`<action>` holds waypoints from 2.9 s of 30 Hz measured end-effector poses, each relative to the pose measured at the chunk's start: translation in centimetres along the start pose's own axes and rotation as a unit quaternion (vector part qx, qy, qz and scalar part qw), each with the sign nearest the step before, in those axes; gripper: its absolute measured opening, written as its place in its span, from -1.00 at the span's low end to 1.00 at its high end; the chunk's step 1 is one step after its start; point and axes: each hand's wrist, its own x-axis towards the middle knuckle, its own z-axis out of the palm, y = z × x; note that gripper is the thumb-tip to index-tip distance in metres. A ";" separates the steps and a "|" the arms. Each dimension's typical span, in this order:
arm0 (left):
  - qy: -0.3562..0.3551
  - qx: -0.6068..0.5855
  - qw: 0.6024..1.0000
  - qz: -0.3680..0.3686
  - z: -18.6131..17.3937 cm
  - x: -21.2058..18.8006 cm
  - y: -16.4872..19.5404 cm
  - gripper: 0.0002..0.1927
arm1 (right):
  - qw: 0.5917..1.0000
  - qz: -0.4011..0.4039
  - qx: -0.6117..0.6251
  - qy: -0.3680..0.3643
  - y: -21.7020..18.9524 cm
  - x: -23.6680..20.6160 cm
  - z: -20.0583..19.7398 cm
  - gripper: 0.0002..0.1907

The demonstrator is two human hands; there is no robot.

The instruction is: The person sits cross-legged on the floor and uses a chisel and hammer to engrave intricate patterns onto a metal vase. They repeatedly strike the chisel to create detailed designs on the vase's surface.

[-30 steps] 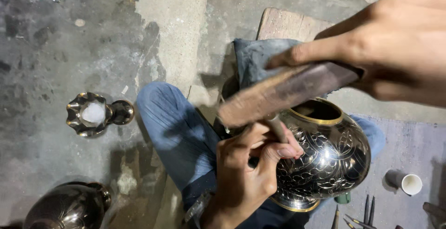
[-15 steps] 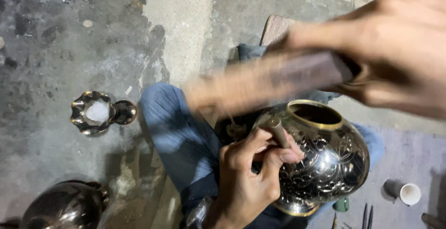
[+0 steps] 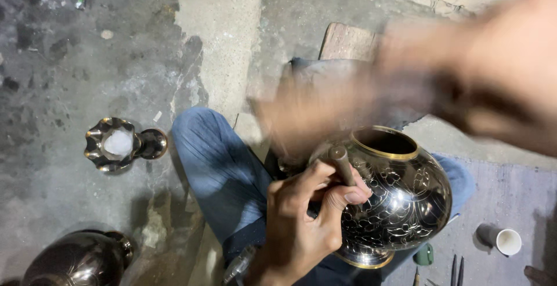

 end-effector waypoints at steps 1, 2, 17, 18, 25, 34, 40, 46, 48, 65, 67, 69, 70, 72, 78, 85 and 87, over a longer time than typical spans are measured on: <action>-0.009 0.027 1.000 0.013 -0.1 0.0 -0.1 -0.94 | 1.000 0.002 0.014 -0.004 0.3 -0.3 0.7 -0.41; -0.018 0.053 0.998 0.027 -0.3 0.0 -0.2 -0.94 | 0.998 0.022 0.062 -0.008 0.9 -0.5 1.4 -0.43; -0.318 -0.007 0.936 0.153 -1.8 3.5 -3.4 -0.70 | 0.955 0.136 0.236 0.116 1.8 -12.8 10.9 -0.43; -0.357 0.059 0.923 0.129 -1.8 3.8 -3.4 -0.70 | 0.957 0.128 0.231 0.124 1.1 -13.6 11.2 -0.42; -0.350 0.035 0.907 0.232 -1.3 4.0 -4.1 -0.77 | 0.964 0.078 0.193 0.168 -0.1 -15.7 12.8 -0.37; -0.308 0.025 0.930 0.199 -2.0 2.6 -4.5 -0.73 | 0.962 0.105 0.197 0.161 2.9 -14.2 13.7 -0.34; -0.314 0.000 0.933 0.175 -1.9 3.5 -4.0 -0.73 | 0.904 0.154 0.370 0.147 -1.0 -15.2 15.2 -0.32; -0.158 -0.094 0.981 0.056 -4.6 6.4 -5.0 -0.83 | 0.651 0.439 0.473 0.399 -1.6 -14.1 23.9 -0.53; -0.188 -0.140 0.971 0.037 -4.9 6.8 -5.6 -0.79 | 0.609 0.476 0.413 0.482 -2.6 -13.4 27.1 -0.65; -0.467 -0.155 0.863 0.113 -1.8 10.8 -9.9 -0.70 | 0.559 0.281 0.631 0.458 0.4 -12.8 31.4 -0.66; -0.467 -0.171 0.860 0.116 -1.4 10.8 -10.3 -0.70 | 0.622 0.253 0.613 0.417 1.6 -13.3 30.2 -0.65; -0.461 -0.174 0.861 0.127 -1.0 10.8 -10.6 -0.66 | 0.726 0.261 0.534 0.346 3.2 -13.8 29.4 -0.59; -0.454 -0.171 0.864 0.135 -0.9 10.8 -10.7 -0.62 | 0.771 0.262 0.491 0.308 4.0 -14.2 28.9 -0.55; -0.443 -0.164 0.870 0.146 -1.0 10.8 -10.8 -0.58 | 0.809 0.316 0.439 0.229 5.2 -14.6 28.2 -0.56; -0.476 -0.140 0.863 0.093 -1.5 10.8 -10.4 -0.68 | 0.765 0.365 0.445 0.288 4.3 -12.0 26.9 -0.53; -0.405 -0.052 0.903 0.133 -1.9 9.5 -8.8 -0.71 | 0.759 0.319 0.452 0.343 3.3 -6.9 22.7 -0.47; -0.379 -0.049 0.917 0.116 -2.4 9.0 -8.1 -0.71 | 0.772 0.298 0.449 0.336 3.4 -5.4 20.8 -0.45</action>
